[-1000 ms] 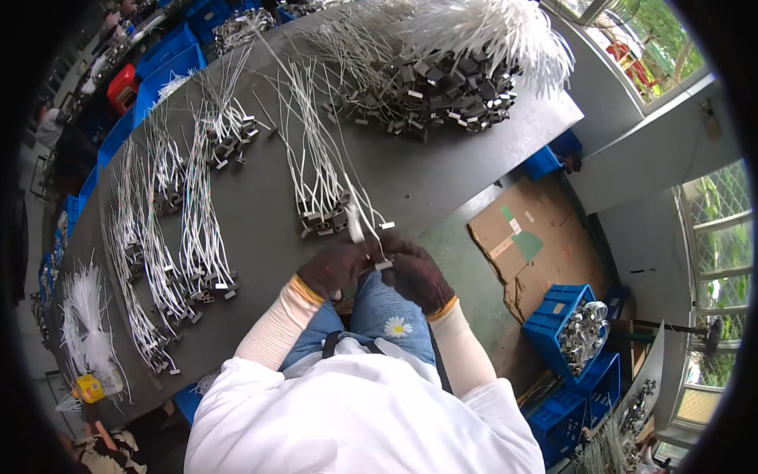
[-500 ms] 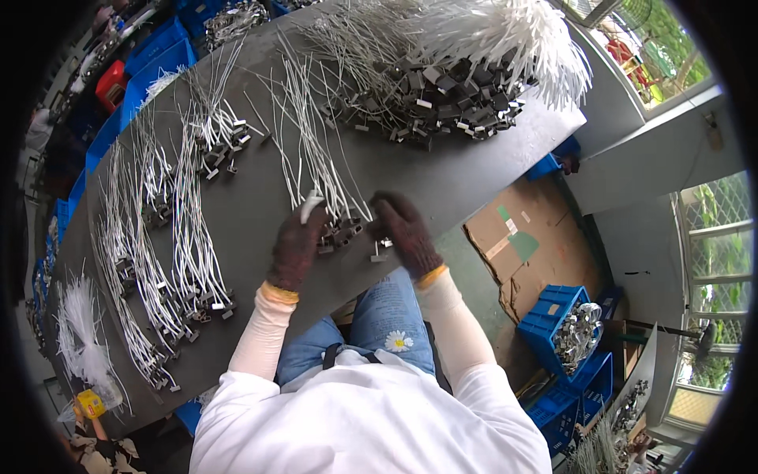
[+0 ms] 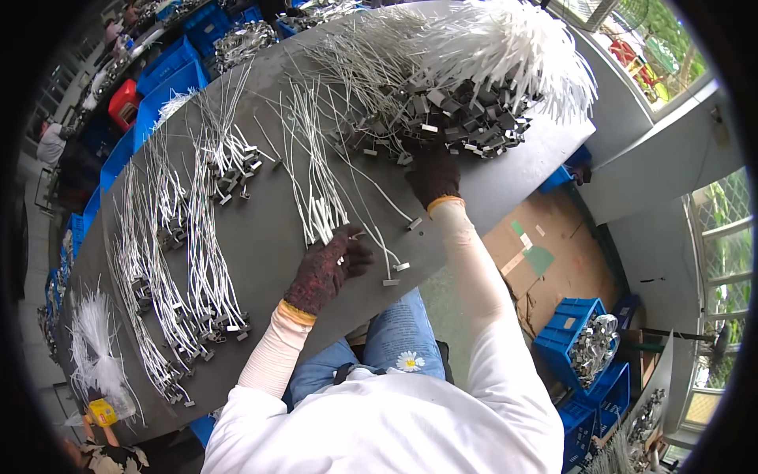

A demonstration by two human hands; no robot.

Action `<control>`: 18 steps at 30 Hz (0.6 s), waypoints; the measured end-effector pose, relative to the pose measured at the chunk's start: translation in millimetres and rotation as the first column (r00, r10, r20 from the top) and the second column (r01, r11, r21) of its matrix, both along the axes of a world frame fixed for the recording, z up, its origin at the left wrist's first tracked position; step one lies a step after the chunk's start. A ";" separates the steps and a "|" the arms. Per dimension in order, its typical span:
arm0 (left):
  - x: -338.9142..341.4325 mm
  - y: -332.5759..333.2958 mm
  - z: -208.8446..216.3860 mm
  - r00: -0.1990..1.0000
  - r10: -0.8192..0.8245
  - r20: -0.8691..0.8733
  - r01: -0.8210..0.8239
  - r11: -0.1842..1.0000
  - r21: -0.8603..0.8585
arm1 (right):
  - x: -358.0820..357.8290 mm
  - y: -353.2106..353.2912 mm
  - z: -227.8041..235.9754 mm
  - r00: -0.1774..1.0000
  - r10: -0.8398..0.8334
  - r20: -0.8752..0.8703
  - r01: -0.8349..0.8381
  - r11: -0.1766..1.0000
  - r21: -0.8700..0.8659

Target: Assemble and bundle sets of white cable harnesses at a manual assembly station.

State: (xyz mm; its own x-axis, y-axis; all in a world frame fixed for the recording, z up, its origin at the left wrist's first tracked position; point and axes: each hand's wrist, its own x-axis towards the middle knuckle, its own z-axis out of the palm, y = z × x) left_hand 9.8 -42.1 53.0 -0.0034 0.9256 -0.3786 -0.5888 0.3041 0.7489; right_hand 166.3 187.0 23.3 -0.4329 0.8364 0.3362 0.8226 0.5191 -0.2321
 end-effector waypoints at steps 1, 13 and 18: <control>4.2 5.2 -2.8 0.996 -0.007 0.093 0.007 1.000 0.005 | 5.4 -5.0 5.2 0.997 -0.065 0.044 0.067 0.996 -0.055; 77.7 70.2 -55.7 0.932 0.095 0.350 -0.074 0.994 -0.075 | 95.3 -97.1 -11.1 0.897 -0.196 -0.397 -0.122 0.752 -0.648; 101.1 106.3 -97.8 0.781 0.114 0.614 -0.041 0.991 -0.131 | 153.8 -209.9 20.7 0.770 -0.543 -0.336 -0.199 0.296 -0.934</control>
State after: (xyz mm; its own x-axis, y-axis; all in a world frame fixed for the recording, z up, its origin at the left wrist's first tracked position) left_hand 110.9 64.2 -44.8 0.1950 0.8872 -0.4182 -0.9390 0.2920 0.1816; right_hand 320.1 -22.8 44.0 -0.2954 0.7467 -0.5959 0.3895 -0.4754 -0.7889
